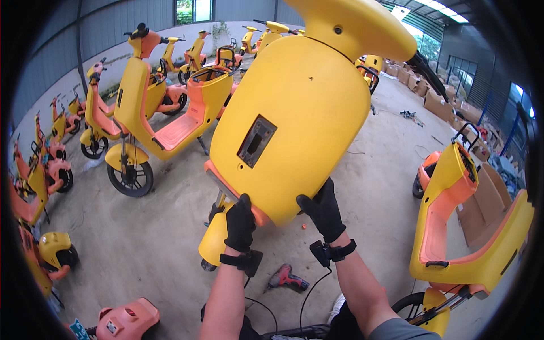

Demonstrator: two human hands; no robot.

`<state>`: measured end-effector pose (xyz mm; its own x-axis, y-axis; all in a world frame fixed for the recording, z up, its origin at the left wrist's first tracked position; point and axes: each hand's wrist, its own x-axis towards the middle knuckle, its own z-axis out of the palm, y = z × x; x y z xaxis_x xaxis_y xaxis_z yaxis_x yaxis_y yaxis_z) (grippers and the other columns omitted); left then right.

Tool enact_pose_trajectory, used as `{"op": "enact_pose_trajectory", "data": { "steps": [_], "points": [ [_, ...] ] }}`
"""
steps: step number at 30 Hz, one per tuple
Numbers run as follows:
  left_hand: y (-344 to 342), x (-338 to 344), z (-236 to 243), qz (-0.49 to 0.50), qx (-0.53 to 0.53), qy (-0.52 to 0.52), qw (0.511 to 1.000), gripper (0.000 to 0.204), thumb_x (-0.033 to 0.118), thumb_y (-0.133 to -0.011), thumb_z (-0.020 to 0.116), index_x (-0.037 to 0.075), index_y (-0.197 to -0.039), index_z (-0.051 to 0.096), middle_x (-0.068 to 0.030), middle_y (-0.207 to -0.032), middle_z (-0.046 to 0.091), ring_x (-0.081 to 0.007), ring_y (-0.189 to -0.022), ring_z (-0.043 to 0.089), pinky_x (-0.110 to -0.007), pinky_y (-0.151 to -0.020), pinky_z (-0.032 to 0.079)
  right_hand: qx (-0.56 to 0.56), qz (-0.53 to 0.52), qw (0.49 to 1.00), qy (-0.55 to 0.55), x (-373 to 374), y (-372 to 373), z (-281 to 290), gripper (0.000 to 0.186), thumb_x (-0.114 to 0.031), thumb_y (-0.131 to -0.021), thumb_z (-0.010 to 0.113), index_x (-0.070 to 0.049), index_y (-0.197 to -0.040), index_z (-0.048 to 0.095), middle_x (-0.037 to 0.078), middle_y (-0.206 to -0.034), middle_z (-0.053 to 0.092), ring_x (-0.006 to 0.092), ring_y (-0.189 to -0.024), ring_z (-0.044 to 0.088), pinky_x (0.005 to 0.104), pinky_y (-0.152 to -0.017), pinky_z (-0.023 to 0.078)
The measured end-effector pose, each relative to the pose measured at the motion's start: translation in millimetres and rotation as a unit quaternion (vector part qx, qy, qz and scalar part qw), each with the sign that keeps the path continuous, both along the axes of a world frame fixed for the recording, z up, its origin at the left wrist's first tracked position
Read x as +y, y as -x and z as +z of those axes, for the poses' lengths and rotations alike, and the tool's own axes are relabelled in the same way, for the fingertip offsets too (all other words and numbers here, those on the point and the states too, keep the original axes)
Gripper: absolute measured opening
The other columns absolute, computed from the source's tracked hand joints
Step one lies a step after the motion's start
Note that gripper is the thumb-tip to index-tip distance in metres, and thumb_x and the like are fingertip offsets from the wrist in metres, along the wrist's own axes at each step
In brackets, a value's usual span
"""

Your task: The person assembles or repairs the body panels of a yellow and orange electric scooter, using an electric screwdriver to secure fasteners on the underside and side panels.

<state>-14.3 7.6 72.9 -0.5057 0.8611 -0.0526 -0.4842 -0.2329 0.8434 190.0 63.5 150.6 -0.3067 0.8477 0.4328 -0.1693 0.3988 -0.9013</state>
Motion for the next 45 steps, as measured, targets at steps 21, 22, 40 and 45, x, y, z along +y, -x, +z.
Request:
{"op": "enact_pose_trajectory", "data": {
  "steps": [21, 22, 40, 45],
  "points": [
    [5.1, -2.1, 23.9, -0.274, -0.613, -0.21, 0.71, 0.075, 0.066, -0.096, 0.043, 0.016, -0.151, 0.036, -0.0029, -0.154, 0.04, -0.0265, -0.138, 0.038, -0.045, -0.116, 0.028, -0.04, -0.213, 0.972, -0.096, -34.2, -5.5, -46.1, 0.077, -0.034, -0.083, 0.076, 0.003, -0.142, 0.044, 0.023, -0.133, 0.055, 0.0386, -0.124, 0.051, 0.0454, -0.108, 0.04],
    [6.4, -4.8, 22.8, -0.274, -0.663, -0.204, 0.666, 0.075, 0.068, -0.095, 0.045, 0.018, -0.151, 0.037, -0.001, -0.153, 0.04, -0.0253, -0.137, 0.037, -0.044, -0.116, 0.027, -0.001, -0.193, 0.979, -0.063, -32.3, -11.0, -56.1, 0.064, -0.028, -0.083, 0.076, 0.0, -0.136, 0.053, 0.019, -0.128, 0.059, 0.0354, -0.121, 0.055, 0.0434, -0.106, 0.043],
    [59.8, -18.6, -18.4, -0.046, 0.203, -0.078, 0.975, 0.064, 0.063, -0.096, 0.047, 0.013, -0.135, 0.045, 0.0008, -0.128, 0.053, -0.0166, -0.117, 0.048, -0.033, -0.104, 0.038, 0.215, 0.152, 0.963, 0.052, 71.4, -11.5, -75.6, 0.066, -0.041, -0.086, 0.078, -0.001, -0.134, 0.057, 0.011, -0.129, 0.064, 0.0182, -0.119, 0.059, 0.0329, -0.103, 0.045],
    [44.5, -23.9, -6.5, -0.177, 0.188, -0.111, 0.96, 0.063, 0.062, -0.096, 0.046, 0.012, -0.135, 0.043, -0.0011, -0.129, 0.052, -0.0177, -0.118, 0.049, -0.035, -0.105, 0.038, 0.203, 0.176, 0.963, 0.033, 80.0, -4.4, -84.6, 0.078, -0.05, -0.085, 0.076, -0.001, -0.14, 0.051, 0.014, -0.135, 0.06, 0.0214, -0.124, 0.057, 0.0328, -0.106, 0.043]
  ]
}}
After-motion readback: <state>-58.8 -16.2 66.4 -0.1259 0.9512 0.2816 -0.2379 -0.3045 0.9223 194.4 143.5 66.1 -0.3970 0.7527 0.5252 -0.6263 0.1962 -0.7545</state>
